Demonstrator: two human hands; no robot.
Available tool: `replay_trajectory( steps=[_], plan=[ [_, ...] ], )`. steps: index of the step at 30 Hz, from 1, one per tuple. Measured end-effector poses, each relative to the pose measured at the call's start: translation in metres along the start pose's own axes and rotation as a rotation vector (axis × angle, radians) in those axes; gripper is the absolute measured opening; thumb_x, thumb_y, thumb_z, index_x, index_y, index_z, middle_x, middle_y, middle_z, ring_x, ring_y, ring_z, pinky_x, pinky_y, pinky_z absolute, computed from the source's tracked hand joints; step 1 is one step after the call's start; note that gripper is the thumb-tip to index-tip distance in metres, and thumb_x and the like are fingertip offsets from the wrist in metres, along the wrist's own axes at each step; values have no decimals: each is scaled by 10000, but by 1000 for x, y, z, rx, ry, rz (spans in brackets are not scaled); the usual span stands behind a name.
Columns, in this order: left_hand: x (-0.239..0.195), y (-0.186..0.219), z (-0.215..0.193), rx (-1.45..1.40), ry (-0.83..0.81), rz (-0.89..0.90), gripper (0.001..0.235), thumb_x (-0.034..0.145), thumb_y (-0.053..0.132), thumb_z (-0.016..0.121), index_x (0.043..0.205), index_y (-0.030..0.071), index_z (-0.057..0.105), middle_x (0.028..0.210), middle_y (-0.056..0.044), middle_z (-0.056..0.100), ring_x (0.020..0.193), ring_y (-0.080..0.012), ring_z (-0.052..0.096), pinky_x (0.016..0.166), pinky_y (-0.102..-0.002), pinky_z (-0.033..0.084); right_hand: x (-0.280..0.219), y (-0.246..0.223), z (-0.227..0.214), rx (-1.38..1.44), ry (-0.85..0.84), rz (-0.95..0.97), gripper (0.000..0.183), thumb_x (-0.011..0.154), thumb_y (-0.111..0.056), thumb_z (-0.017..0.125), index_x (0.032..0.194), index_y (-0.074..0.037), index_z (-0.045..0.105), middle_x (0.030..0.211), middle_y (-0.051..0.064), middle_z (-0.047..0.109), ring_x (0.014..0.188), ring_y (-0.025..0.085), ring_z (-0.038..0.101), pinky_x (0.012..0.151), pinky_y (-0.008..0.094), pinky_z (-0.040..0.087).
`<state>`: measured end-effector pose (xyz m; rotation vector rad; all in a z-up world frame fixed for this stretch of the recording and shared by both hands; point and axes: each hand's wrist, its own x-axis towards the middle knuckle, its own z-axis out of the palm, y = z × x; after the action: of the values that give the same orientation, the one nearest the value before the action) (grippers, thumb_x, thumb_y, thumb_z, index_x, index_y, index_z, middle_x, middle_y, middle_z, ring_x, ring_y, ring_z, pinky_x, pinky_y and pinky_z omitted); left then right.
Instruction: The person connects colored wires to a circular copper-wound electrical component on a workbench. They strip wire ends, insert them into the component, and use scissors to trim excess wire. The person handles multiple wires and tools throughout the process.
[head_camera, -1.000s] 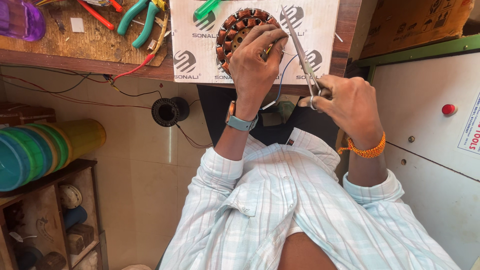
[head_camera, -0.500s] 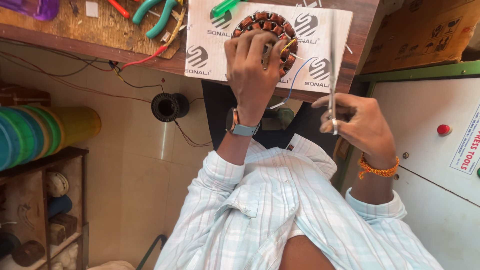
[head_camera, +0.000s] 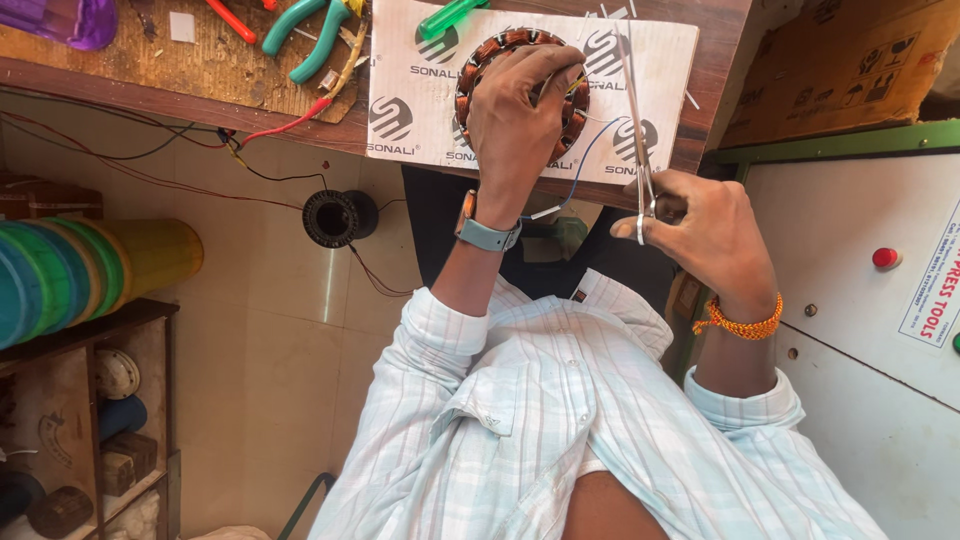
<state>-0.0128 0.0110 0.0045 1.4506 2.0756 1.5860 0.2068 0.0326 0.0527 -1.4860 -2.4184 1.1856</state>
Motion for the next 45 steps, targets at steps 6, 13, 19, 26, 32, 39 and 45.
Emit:
replay_trajectory(
  steps=[6,13,19,26,32,39,45],
  plan=[
    [0,0,0,-1,-40,-32,222,933,181,750,1148,126,751,975,14,801,815,-146,722,829,-328,559,2,-14,5,25,-90,-22,514,698,-381,901,1026,-13,757,751,156,723,598,183,654,610,342,522],
    [2,0,-9,-21,-113,-94,112,915,171,768,1013,119,748,857,2,755,715,-148,676,684,-310,532,10,-28,3,-47,-68,-61,498,722,-393,869,1030,-18,755,692,181,662,548,267,606,590,379,491],
    [-4,-4,-5,-35,-54,-76,121,903,123,763,1023,138,774,869,25,773,791,-139,691,724,-304,547,14,-34,-2,-171,-57,-27,528,727,-467,864,1027,-46,757,607,173,623,523,309,596,567,414,477],
    [-7,-10,-4,-59,-20,-25,151,901,111,768,1049,128,794,1003,10,800,839,-150,710,780,-289,575,19,-44,-3,-250,-26,-31,549,733,-530,859,953,-42,736,655,119,670,589,302,656,600,419,502],
    [-7,-10,-3,-55,14,30,150,916,104,763,1062,127,782,1032,8,794,859,-156,711,799,-296,568,21,-46,-6,-290,-21,-72,572,719,-546,862,981,-53,735,659,110,682,605,298,681,597,419,514],
    [-9,-11,-1,-42,28,31,146,918,130,770,1063,135,783,1019,20,793,811,-143,678,777,-284,558,22,-40,-1,-353,-38,-72,498,766,-509,858,968,-66,755,631,128,669,603,313,674,605,428,517],
    [-9,-9,-1,30,19,16,112,925,149,767,1035,152,782,884,28,767,765,-136,644,739,-300,538,25,-26,3,-288,33,-153,536,725,-505,895,915,-30,733,656,117,675,585,275,668,586,402,514]
  ],
)
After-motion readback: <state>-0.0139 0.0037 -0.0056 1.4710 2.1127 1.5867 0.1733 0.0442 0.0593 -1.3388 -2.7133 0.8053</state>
